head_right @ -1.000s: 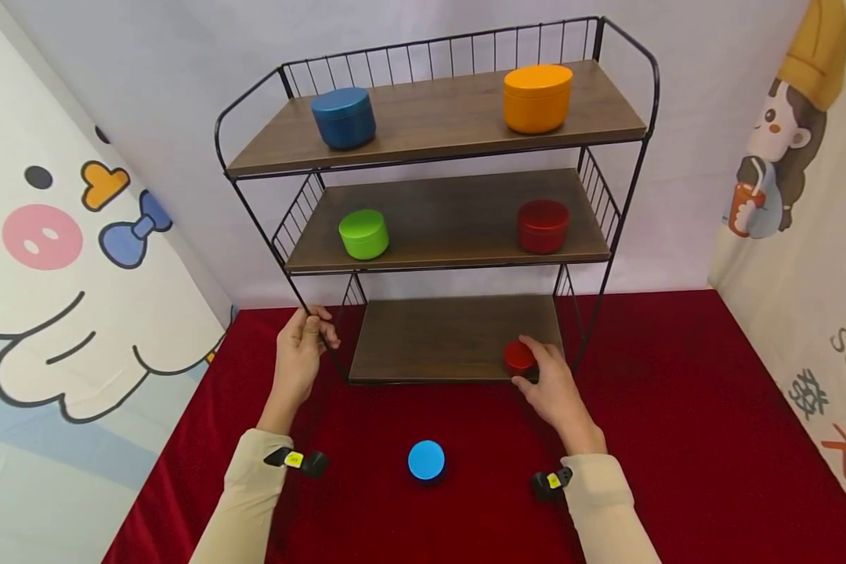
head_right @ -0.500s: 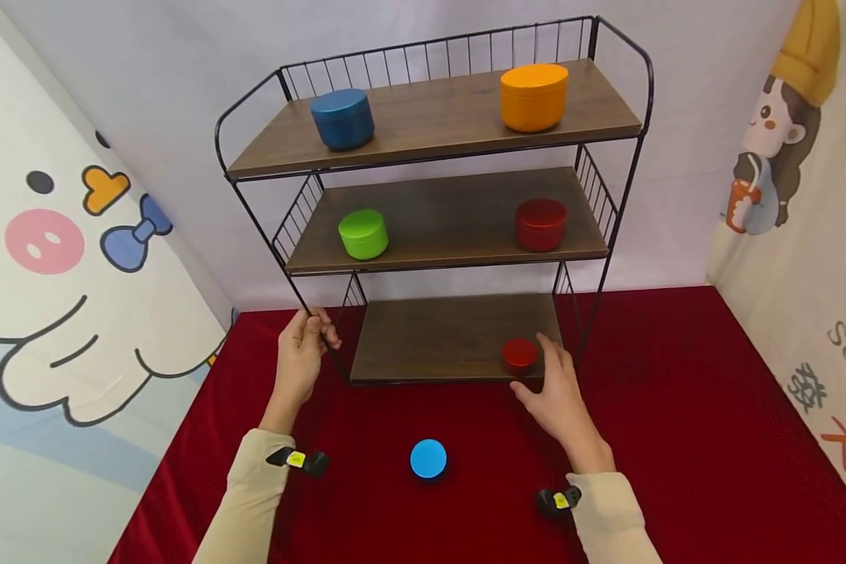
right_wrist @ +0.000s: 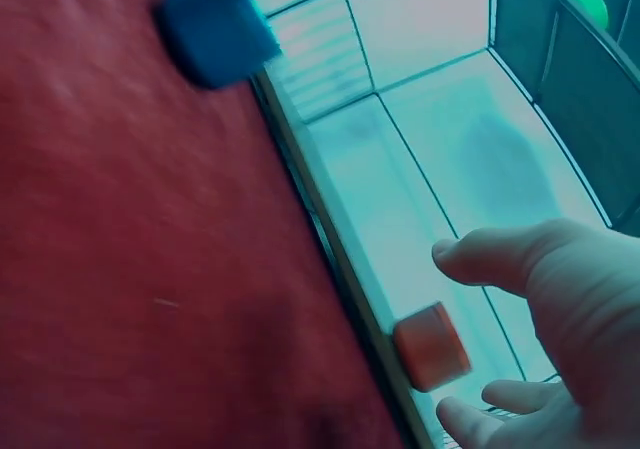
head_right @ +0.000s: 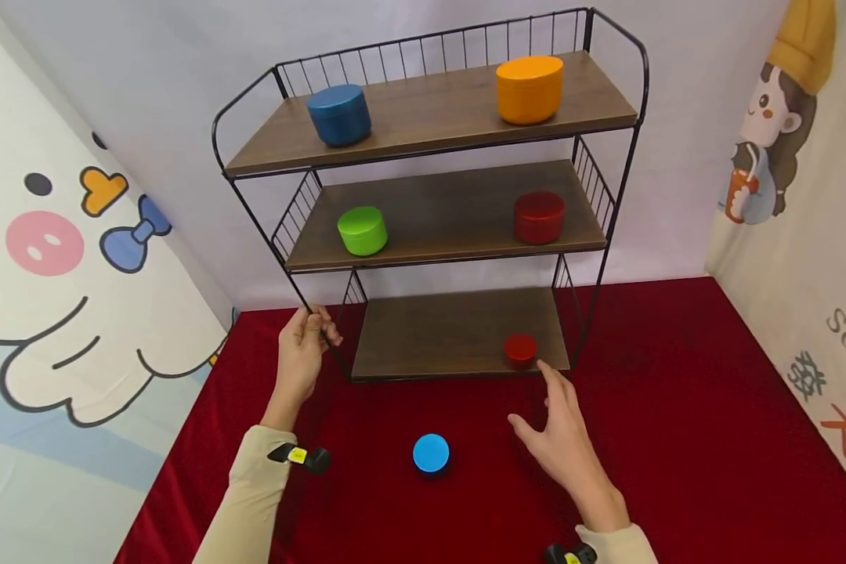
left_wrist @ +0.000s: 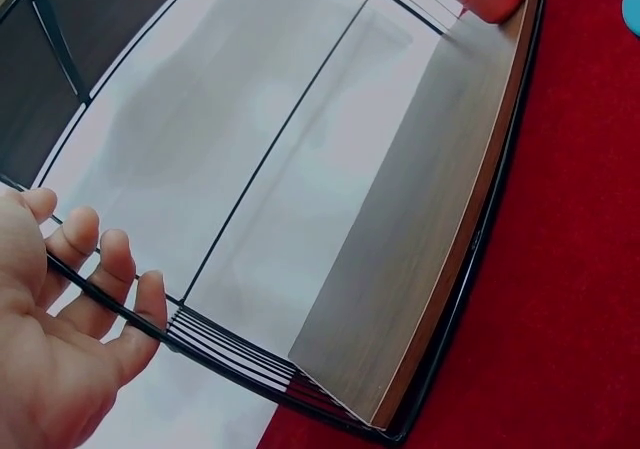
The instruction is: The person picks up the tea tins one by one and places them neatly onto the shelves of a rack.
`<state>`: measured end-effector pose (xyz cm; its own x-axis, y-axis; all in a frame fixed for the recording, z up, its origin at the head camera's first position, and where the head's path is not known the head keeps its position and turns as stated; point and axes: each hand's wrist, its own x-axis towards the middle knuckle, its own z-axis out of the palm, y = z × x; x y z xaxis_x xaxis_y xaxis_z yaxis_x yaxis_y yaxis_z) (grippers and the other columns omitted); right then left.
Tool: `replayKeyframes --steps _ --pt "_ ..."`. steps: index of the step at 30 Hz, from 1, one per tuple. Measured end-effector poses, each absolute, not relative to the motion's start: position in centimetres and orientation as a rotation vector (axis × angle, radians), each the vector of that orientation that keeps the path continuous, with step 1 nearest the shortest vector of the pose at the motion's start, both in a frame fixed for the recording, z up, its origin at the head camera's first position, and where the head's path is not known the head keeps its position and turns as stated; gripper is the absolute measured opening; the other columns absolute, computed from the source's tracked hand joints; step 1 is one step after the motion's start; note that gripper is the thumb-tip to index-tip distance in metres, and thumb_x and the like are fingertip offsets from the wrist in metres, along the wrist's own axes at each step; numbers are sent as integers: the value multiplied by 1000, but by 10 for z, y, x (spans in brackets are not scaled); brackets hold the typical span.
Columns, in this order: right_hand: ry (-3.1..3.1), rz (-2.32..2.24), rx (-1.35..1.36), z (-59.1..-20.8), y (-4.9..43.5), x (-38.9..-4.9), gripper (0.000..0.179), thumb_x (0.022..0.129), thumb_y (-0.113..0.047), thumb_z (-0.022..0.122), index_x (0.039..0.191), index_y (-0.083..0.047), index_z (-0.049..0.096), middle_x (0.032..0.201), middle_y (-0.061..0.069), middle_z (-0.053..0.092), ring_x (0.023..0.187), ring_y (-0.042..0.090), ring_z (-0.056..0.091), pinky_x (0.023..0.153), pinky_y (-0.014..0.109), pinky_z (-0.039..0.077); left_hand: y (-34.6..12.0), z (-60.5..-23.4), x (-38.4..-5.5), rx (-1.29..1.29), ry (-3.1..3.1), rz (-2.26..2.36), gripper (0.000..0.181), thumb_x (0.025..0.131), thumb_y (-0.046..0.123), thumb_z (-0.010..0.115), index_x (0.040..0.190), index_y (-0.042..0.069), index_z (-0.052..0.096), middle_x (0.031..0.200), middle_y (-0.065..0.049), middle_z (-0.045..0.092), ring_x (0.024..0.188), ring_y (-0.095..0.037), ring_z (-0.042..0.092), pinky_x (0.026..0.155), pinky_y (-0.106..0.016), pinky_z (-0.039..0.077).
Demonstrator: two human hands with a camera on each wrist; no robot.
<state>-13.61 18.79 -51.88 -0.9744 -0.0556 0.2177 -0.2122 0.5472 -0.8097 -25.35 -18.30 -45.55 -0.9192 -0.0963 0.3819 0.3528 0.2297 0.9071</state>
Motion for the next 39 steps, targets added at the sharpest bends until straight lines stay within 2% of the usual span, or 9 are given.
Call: replayKeyframes --steps 5,11,16,24,29,34,39 --pt "-2640 1459 273 -527 181 -120 89 91 -7 79 159 2 23 158 31 29 138 50 39 104 59 47 -182 -455 -253 -245 -2132 -1763 36 109 23 40 102 -10 55 78 -25 56 69 -15 59 68 -32 56" --pt "-2680 1679 300 -534 172 -109 92 88 -2 80 161 -4 23 161 24 28 141 47 39 107 54 48 -183 -454 -253 -256 -2124 -1774 38 109 20 39 104 -15 53 79 -28 55 69 -16 59 67 -24 55" --pt "-2715 1757 393 -537 165 -105 92 88 -2 80 161 -8 25 162 21 30 140 45 43 105 48 51 -182 -455 -253 -265 -2116 -1795 39 110 20 39 105 -16 53 80 -30 54 70 -16 58 68 -23 54" --pt "-2742 1827 534 -541 156 -107 90 88 -3 81 161 -10 28 159 19 36 136 40 47 103 42 54 -182 -456 -251 -239 -2122 -1801 37 110 20 40 105 -14 54 79 -26 55 70 -16 59 68 -25 55" --pt "-2772 1809 655 -545 148 -110 88 88 -10 82 160 -11 30 156 18 40 136 38 48 103 39 54 -183 -457 -251 -239 -2122 -1787 36 110 21 40 103 -11 55 79 -28 55 70 -17 59 67 -25 55" --pt "-2805 1787 740 -544 138 -116 89 88 -10 82 160 -13 31 159 16 38 137 37 49 102 39 55 -184 -456 -252 -247 -2111 -1781 33 109 18 41 101 -11 55 79 -29 55 69 -17 59 67 -24 56" --pt "-2815 1731 859 -542 128 -120 88 90 -8 80 161 -11 29 161 17 34 128 35 58 98 38 56 -183 -455 -252 -256 -2109 -1797 34 110 18 41 102 -12 54 80 -30 54 70 -17 59 67 -24 56"
